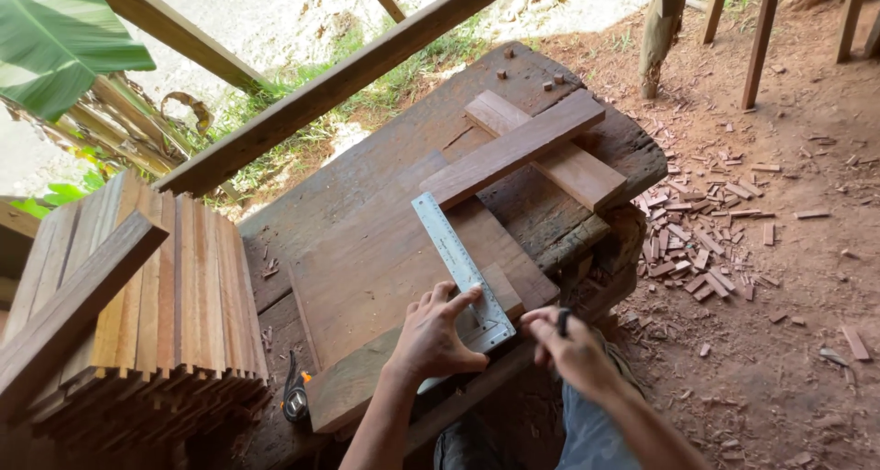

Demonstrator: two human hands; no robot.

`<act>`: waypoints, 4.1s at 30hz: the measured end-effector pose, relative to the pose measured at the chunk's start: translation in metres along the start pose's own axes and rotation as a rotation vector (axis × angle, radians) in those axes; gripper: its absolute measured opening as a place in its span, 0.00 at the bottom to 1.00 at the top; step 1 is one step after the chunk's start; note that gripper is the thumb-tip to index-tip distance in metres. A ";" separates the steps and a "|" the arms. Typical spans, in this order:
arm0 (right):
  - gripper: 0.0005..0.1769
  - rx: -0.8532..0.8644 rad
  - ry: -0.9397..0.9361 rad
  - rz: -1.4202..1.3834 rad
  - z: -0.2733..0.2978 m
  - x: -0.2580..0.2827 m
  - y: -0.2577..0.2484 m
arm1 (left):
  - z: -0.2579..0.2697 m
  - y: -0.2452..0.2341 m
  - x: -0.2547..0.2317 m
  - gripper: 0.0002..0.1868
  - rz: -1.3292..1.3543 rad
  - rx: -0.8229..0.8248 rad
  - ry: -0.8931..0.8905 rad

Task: Measuring and marking several pieces of lumber using a framing square and marker on a workbench.

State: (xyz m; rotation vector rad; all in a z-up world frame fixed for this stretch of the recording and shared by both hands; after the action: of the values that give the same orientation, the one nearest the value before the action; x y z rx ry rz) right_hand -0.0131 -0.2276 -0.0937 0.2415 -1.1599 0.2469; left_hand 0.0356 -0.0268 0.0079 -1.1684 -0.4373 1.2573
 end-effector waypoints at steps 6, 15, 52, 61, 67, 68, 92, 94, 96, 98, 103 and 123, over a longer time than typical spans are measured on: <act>0.15 0.059 -0.136 -0.685 -0.012 -0.014 0.043 | -0.005 0.003 0.006 0.58 0.003 -0.070 0.062; 0.19 -0.004 -0.165 -0.771 -0.013 -0.016 0.023 | -0.022 0.005 -0.008 0.58 0.080 -0.114 0.142; 0.24 -0.021 -0.098 -0.810 -0.013 -0.013 0.023 | -0.022 0.005 -0.008 0.57 0.123 -0.122 0.187; 0.24 -0.288 -0.301 -0.379 -0.027 -0.001 -0.061 | -0.023 0.006 -0.008 0.55 0.131 -0.107 0.171; 0.32 -0.330 -0.406 0.151 -0.056 0.066 -0.059 | -0.024 0.017 0.003 0.55 0.138 -0.143 0.143; 0.28 -0.289 -0.336 0.232 -0.054 0.082 -0.048 | -0.025 0.016 0.002 0.55 0.134 -0.145 0.146; 0.26 0.076 -0.024 0.470 0.017 0.010 -0.028 | -0.023 0.007 -0.002 0.56 0.075 -0.080 0.126; 0.23 -0.008 -0.023 0.200 0.005 -0.001 -0.010 | -0.022 0.007 -0.003 0.56 0.071 -0.094 0.142; 0.22 0.023 0.002 -0.415 -0.003 -0.005 0.015 | -0.022 0.010 -0.003 0.57 0.037 -0.086 0.102; 0.18 -0.038 -0.038 -0.365 0.000 0.012 0.032 | -0.021 0.011 -0.006 0.54 -0.044 -0.116 0.072; 0.06 -0.116 -0.201 0.012 0.019 0.019 0.054 | 0.049 0.033 -0.028 0.42 -0.258 -0.556 0.117; 0.40 0.188 -0.319 1.372 0.038 -0.006 0.130 | 0.108 0.183 0.040 0.12 1.988 -1.312 -0.047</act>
State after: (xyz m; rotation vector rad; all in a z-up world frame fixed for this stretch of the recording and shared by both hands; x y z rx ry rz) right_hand -0.0890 -0.1170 -0.0771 -0.4169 -1.4648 1.5658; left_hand -0.1300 0.0323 -0.1182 -2.9915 0.1491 2.7833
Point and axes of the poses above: each hand's wrist, its own z-axis away from the middle knuckle, its own y-axis out of the palm, x = y × z, the point moved 4 cm from there along -z, towards the middle knuckle, and after that the axes turned 12 degrees about x, right-handed, at the moved point
